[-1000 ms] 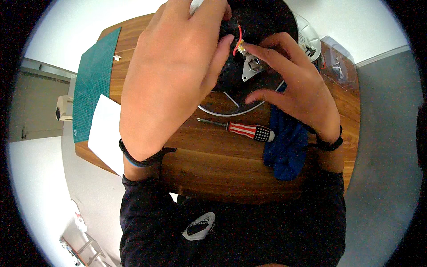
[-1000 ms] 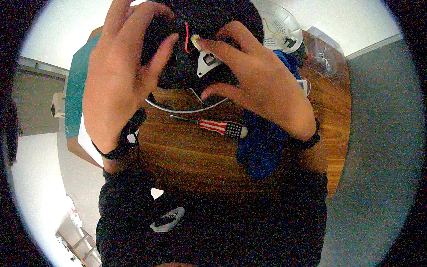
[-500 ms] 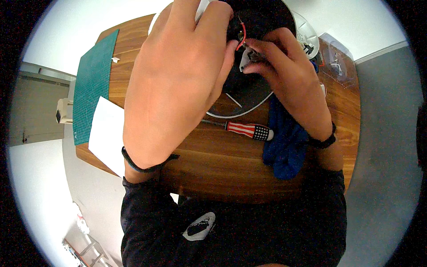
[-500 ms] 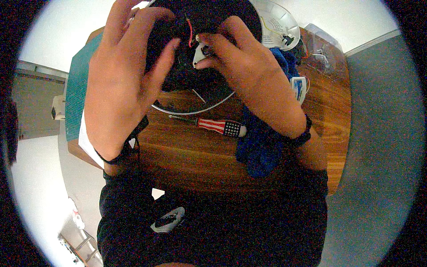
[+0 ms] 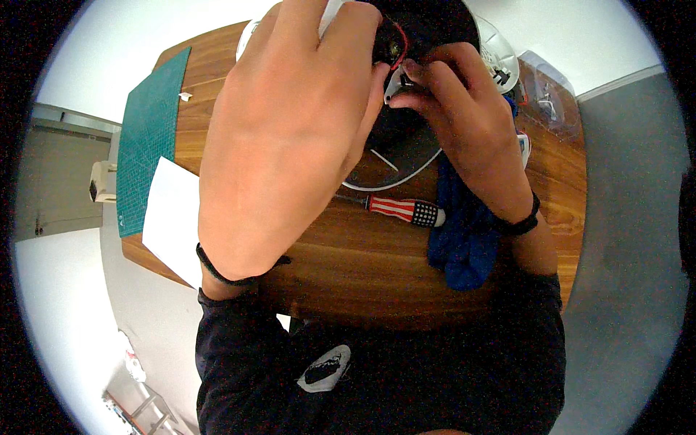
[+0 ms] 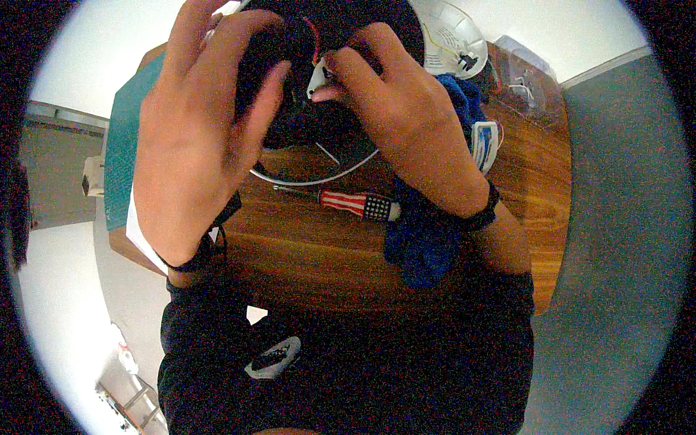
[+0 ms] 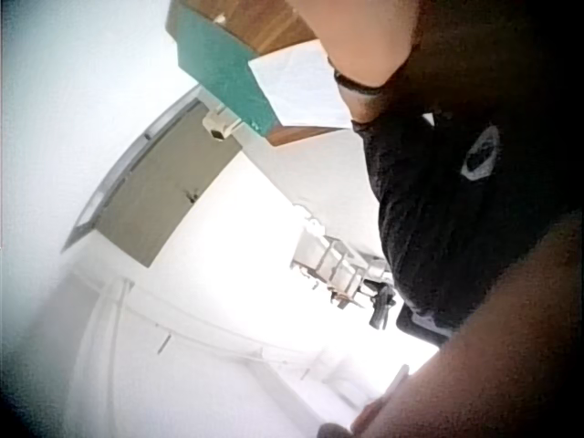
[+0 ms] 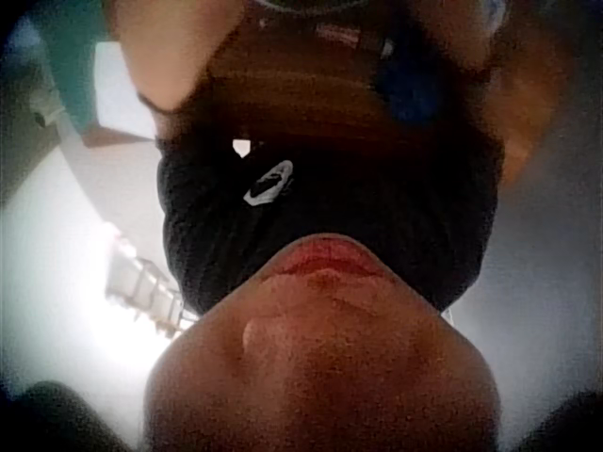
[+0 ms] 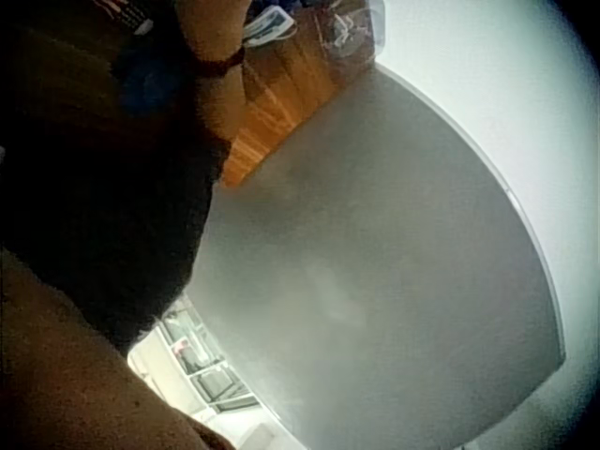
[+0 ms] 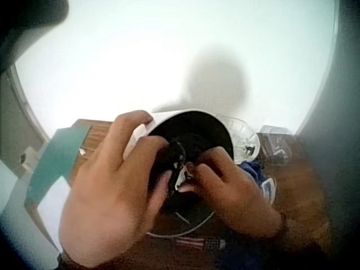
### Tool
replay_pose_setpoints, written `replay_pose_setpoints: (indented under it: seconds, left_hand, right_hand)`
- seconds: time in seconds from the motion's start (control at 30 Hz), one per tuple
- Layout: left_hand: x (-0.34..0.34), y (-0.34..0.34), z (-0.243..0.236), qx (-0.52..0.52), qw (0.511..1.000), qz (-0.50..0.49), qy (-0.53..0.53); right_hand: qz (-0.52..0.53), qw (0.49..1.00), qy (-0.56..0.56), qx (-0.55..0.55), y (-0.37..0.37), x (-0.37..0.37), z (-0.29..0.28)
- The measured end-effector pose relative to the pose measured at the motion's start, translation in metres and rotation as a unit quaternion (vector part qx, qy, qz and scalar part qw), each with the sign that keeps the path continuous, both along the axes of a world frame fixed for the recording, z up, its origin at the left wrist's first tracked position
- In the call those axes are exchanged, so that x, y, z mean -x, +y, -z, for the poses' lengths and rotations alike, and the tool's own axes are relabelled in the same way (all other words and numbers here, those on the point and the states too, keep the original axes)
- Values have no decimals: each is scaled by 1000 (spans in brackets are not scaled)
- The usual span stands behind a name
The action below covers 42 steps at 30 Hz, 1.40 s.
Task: The person cleans a small white component with a blue cloth, then uses a screwdriver to adjust internal wiring and components inside a white cylindrical appliance. They repeatedly wipe the component and manipulate wires within the device.
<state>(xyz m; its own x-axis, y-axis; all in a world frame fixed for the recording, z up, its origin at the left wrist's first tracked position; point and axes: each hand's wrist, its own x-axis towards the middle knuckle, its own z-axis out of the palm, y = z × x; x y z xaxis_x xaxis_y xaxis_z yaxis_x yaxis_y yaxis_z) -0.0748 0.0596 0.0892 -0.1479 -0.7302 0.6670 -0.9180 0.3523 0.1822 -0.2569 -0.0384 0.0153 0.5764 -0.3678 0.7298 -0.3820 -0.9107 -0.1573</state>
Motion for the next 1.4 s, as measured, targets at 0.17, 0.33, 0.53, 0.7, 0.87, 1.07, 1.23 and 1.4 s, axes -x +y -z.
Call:
replay_pose_setpoints:
  seconds: [0.17, 0.33, 0.53, 0.7, 0.87, 1.07, 1.23, 1.4]
  left_hand:
    - [1, 2, -1, -1, 1000, -2, 0]
    - [1, 1, 0, -1, 1000, 2, 1]
    - [3, 4, -2, -4, 1000, 0, 2]
    - [7, 1, 0, -3, 1000, 12, 3]
    - [5, 1, 1, -4, 1000, 13, 2]
    - [4, 1, 2, -4, 1000, 15, 4]
    - [4, 1, 3, -4, 1000, 18, 7]
    - [5, -1, 3, -4, 1000, 21, 9]
  right_hand:
    - [-6, 1000, -10, -8, -2, -1, -4]
    - [-1, 1000, -3, -22, -2, 1, -5]
    - [2, 996, -1, -89, -1, 1, -4]
    - [-28, 990, -6, -136, -19, 10, 3]
    - [-40, 995, -9, -94, -21, 11, -3]
    - [-26, 996, 11, -88, -23, 7, -5]
    - [0, 995, -3, -101, -10, 2, -5]
    - [43, 995, -2, -89, -6, 0, 2]
